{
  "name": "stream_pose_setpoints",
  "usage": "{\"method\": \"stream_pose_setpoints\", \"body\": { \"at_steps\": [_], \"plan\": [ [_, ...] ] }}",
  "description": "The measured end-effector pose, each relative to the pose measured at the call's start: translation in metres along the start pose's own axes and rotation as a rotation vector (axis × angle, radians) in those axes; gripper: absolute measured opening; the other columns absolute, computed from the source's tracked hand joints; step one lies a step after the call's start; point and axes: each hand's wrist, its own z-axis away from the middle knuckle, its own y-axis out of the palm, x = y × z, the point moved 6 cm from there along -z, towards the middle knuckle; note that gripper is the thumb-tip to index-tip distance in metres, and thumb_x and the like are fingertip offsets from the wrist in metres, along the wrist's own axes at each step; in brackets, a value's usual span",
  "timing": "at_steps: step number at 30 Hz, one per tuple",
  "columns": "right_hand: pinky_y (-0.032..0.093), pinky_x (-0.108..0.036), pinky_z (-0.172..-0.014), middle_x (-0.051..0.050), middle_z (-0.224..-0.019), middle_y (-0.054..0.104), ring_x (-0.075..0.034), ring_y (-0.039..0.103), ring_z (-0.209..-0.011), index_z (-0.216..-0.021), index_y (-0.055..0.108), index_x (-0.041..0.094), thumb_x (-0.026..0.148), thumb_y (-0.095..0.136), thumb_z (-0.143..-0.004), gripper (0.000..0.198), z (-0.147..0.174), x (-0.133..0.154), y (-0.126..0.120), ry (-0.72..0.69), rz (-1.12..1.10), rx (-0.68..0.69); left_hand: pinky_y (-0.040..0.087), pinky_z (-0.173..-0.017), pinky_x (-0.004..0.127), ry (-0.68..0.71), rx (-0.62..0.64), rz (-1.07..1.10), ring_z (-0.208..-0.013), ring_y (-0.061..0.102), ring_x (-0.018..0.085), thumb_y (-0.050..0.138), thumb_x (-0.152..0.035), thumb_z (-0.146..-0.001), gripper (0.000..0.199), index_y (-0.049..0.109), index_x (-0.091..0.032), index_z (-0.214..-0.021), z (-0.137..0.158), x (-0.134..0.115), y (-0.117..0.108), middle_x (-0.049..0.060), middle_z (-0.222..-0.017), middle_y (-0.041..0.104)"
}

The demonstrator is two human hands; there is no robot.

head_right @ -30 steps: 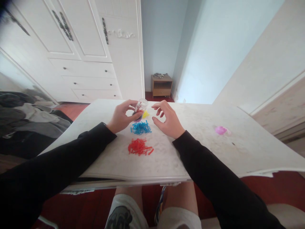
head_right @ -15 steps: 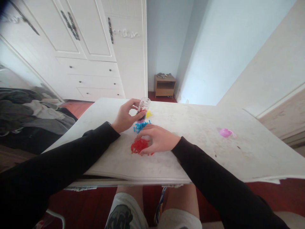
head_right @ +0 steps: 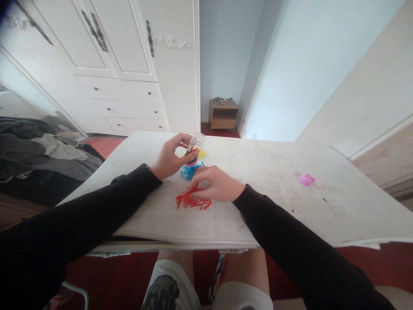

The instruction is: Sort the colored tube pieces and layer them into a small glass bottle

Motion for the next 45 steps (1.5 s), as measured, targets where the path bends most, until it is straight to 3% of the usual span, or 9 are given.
{"method": "stream_pose_setpoints", "body": {
  "at_steps": [7, 12, 16, 24, 30, 38, 45],
  "plan": [
    [0.057, -0.036, -0.082, -0.005, -0.087, 0.078, -0.019, 0.072, -0.082, -0.086, 0.078, 0.019, 0.028, 0.082, -0.081, 0.011, 0.007, -0.008, -0.024, 0.107, -0.194, -0.132, 0.053, -0.081, 0.033, 0.018, 0.005, 0.001, -0.090, 0.068, 0.018, 0.076, -0.026, -0.082, 0.029, 0.066, -0.019, -0.109, 0.000, -0.001, -0.001, 0.005, -0.100, 0.073],
    [0.054, -0.030, -0.061, -0.003, -0.076, 0.075, -0.014, 0.065, -0.064, -0.081, 0.076, 0.018, 0.032, 0.088, -0.075, 0.020, 0.014, -0.014, -0.047, 0.165, -0.327, -0.276, 0.053, -0.082, 0.033, 0.064, 0.008, -0.051, -0.088, 0.067, 0.018, 0.078, -0.027, -0.080, 0.028, 0.069, -0.019, -0.105, 0.000, -0.005, -0.003, 0.005, -0.097, 0.073],
    [0.047, -0.026, -0.049, -0.001, -0.070, 0.071, -0.011, 0.059, -0.054, -0.078, 0.074, 0.018, 0.035, 0.090, -0.073, 0.024, 0.020, -0.023, -0.063, 0.201, -0.324, -0.374, 0.053, -0.080, 0.032, 0.105, 0.026, -0.075, -0.085, 0.065, 0.017, 0.080, -0.029, -0.080, 0.029, 0.072, -0.018, -0.106, 0.000, -0.009, -0.003, 0.005, -0.094, 0.072],
    [0.046, -0.027, -0.050, 0.000, -0.063, 0.069, -0.013, 0.059, -0.055, -0.075, 0.074, 0.020, 0.041, 0.092, -0.067, 0.029, 0.030, -0.032, -0.093, 0.230, -0.227, -0.650, 0.053, -0.081, 0.033, 0.141, 0.096, -0.120, -0.086, 0.064, 0.019, 0.081, -0.029, -0.080, 0.030, 0.077, -0.016, -0.107, 0.002, -0.013, 0.001, 0.006, -0.091, 0.070],
    [0.051, -0.031, -0.056, -0.003, -0.068, 0.071, -0.015, 0.062, -0.060, -0.074, 0.073, 0.018, 0.046, 0.090, -0.069, 0.033, 0.025, -0.030, -0.083, 0.248, -0.089, -0.606, 0.053, -0.079, 0.034, 0.238, 0.144, -0.157, -0.084, 0.063, 0.019, 0.082, -0.028, -0.080, 0.032, 0.078, -0.017, -0.110, 0.004, -0.016, 0.006, 0.006, -0.092, 0.069],
    [0.053, -0.035, -0.068, -0.006, -0.076, 0.075, -0.019, 0.066, -0.069, -0.076, 0.075, 0.019, 0.050, 0.085, -0.077, 0.033, 0.023, -0.026, -0.075, 0.178, 0.113, -0.553, 0.052, -0.079, 0.035, 0.229, 0.196, -0.167, -0.083, 0.062, 0.020, 0.082, -0.028, -0.079, 0.033, 0.078, -0.018, -0.110, 0.006, -0.019, 0.010, 0.006, -0.089, 0.069],
    [0.054, -0.038, -0.074, -0.007, -0.089, 0.071, -0.020, 0.067, -0.082, -0.088, 0.083, 0.025, 0.043, 0.076, -0.089, 0.019, 0.021, -0.012, -0.076, 0.030, 0.265, -0.463, 0.053, -0.078, 0.035, 0.234, 0.177, -0.160, -0.082, 0.062, 0.019, 0.082, -0.031, -0.080, 0.034, 0.078, -0.017, -0.111, 0.007, -0.018, 0.010, 0.006, -0.088, 0.068]
  ]
}}
